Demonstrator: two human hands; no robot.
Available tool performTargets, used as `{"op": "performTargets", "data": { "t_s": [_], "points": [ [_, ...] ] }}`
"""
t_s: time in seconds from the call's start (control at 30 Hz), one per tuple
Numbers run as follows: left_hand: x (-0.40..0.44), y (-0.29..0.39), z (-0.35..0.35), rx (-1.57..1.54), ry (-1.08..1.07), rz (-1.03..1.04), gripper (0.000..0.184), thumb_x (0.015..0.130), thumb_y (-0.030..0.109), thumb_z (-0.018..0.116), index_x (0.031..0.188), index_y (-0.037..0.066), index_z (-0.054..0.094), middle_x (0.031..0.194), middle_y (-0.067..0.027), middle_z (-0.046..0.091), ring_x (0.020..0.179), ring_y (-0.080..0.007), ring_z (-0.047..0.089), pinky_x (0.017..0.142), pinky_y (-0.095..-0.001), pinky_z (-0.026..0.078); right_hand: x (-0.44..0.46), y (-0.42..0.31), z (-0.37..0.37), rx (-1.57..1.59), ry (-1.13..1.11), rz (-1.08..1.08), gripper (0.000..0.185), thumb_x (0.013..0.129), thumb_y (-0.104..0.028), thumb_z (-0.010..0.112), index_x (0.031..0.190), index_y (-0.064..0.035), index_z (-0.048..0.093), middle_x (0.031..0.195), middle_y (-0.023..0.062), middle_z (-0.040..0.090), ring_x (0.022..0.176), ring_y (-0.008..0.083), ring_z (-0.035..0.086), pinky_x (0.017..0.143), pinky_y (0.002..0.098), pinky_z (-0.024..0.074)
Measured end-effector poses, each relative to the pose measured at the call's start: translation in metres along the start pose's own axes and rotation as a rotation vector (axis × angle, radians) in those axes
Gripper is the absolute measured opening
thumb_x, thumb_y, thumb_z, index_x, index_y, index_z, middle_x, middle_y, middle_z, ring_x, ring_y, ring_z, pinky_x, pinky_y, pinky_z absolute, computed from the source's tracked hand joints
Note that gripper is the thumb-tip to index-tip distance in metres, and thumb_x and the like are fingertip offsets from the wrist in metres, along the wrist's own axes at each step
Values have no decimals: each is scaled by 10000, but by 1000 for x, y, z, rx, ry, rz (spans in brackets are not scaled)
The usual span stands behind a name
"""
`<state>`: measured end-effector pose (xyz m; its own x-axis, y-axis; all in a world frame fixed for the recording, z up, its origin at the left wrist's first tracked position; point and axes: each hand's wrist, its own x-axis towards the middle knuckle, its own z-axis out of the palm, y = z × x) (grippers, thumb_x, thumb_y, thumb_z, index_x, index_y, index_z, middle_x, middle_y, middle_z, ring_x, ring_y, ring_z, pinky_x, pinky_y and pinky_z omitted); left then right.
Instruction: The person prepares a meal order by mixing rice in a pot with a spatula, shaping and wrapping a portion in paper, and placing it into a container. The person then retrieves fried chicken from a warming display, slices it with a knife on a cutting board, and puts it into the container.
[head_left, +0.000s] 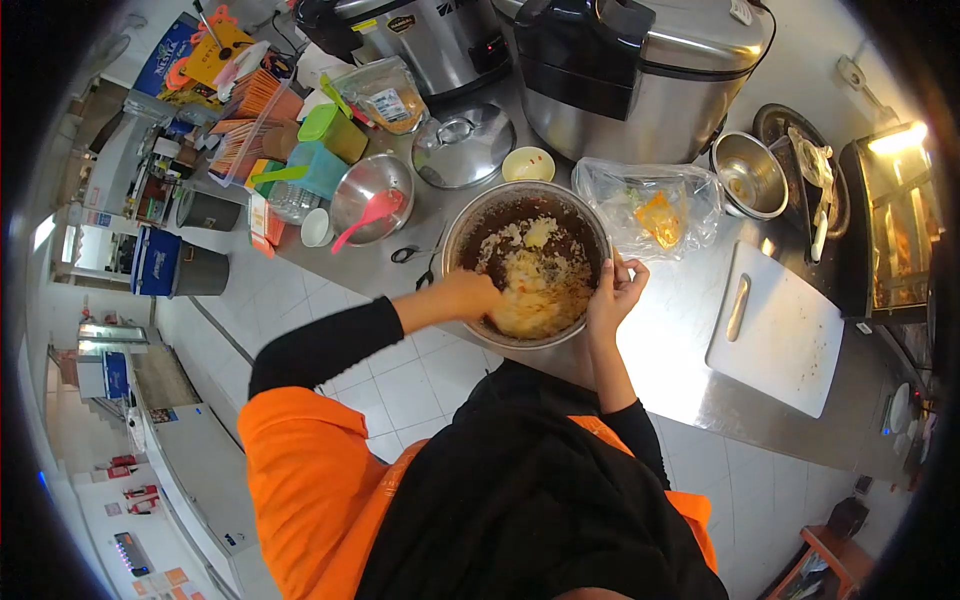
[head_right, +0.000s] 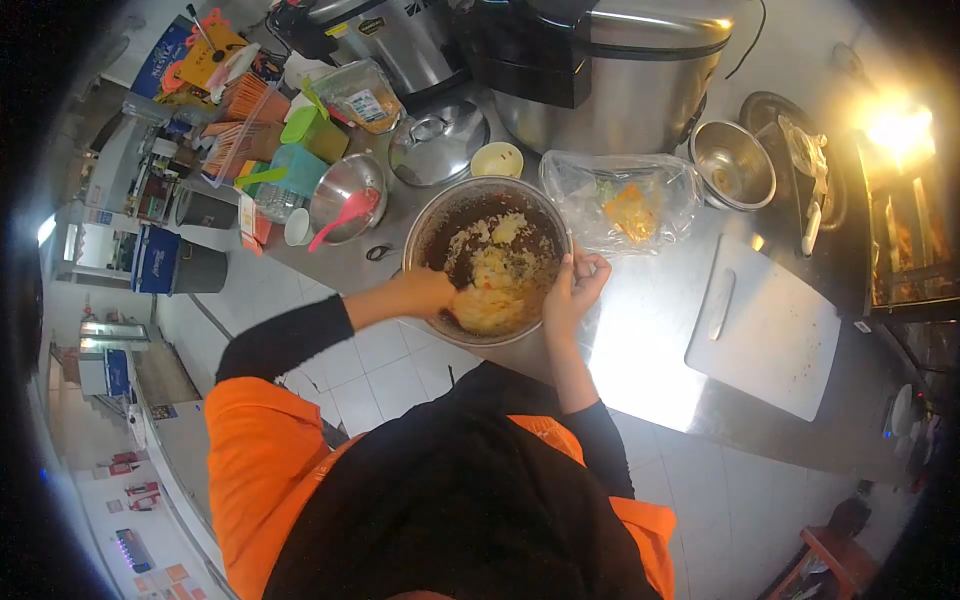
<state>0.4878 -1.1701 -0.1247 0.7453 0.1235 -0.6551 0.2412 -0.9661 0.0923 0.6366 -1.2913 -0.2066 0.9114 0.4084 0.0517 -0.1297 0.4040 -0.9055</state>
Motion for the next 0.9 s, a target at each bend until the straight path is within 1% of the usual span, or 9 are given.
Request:
{"op": "performTargets", "data": {
  "t_s": [0.17, 0.27, 0.3, 0.4, 0.5, 0.53, 0.6, 0.7, 0.9],
  "points": [
    [63, 9, 41, -911, 302, -23, 202, 799, 187, 507, 824, 7, 595, 606, -99, 553, 500, -167, 519, 429, -304, 412, 0, 0, -3, -37, -36, 17, 166, 837, 32, 409, 914, -61, 295, 994, 172, 504, 921, 155, 481, 823, 251, 357],
    [48, -6, 22, -1979, -61, -216, 284, 854, 267, 477, 909, 7, 574, 522, 10, 433, 416, -45, 337, 344, -200, 269, 0, -4, -1, -56, -36, -13, 162, 829, 35, 416, 903, -57, 305, 956, 132, 492, 872, 131, 470, 784, 238, 356],
    [32, -6, 10, -1937, -17, -283, 312, 877, 289, 441, 991, 19, 547, 508, 77, 328, 412, 23, 233, 330, -148, 150, 1, -3, -2, -64, -34, -19, 161, 828, 34, 417, 902, -55, 305, 963, 131, 491, 878, 131, 467, 785, 238, 354],
    [-1, -24, 0, -1799, 285, -388, 266, 854, 243, 466, 887, 4, 578, 537, -20, 498, 421, -79, 450, 340, -219, 309, 1, 6, -4, -94, -24, -26, 157, 824, 34, 417, 899, -50, 307, 982, 137, 486, 896, 132, 459, 791, 240, 348],
    [56, -30, 53, -469, 907, -329, 242, 830, 184, 454, 809, -16, 589, 646, -149, 584, 551, -243, 578, 457, -351, 434, 3, 9, -7, -135, -38, -30, 155, 828, 35, 410, 903, -50, 304, 1016, 169, 487, 919, 142, 466, 815, 248, 346],
    [55, 13, 25, -711, 677, -619, 306, 803, 258, 503, 770, -29, 604, 775, -264, 563, 778, -382, 563, 653, -424, 438, 3, 7, -7, -133, -47, -30, 159, 832, 36, 407, 910, -52, 300, 1039, 188, 492, 932, 150, 478, 831, 252, 348],
    [73, 40, 29, -399, 515, -610, 285, 796, 244, 508, 764, -23, 603, 748, -234, 576, 745, -357, 576, 641, -424, 447, 3, 6, -5, -137, -53, -33, 162, 837, 35, 404, 918, -55, 296, 1058, 204, 498, 944, 156, 490, 845, 255, 351],
    [45, 28, 7, -523, 281, -406, 267, 780, 228, 524, 762, -26, 603, 729, -225, 580, 715, -355, 581, 630, -435, 450, 4, 7, -7, -146, -66, -50, 158, 838, 33, 403, 917, -55, 297, 1051, 195, 501, 932, 149, 488, 835, 254, 355],
    [53, 41, 45, -532, 492, -613, 191, 728, 98, 475, 782, -37, 599, 773, -246, 575, 745, -362, 582, 656, -424, 468, 3, 7, -5, -164, -56, -50, 152, 837, 31, 404, 908, -56, 301, 1025, 170, 505, 874, 131, 480, 791, 244, 363]
  ]
}}
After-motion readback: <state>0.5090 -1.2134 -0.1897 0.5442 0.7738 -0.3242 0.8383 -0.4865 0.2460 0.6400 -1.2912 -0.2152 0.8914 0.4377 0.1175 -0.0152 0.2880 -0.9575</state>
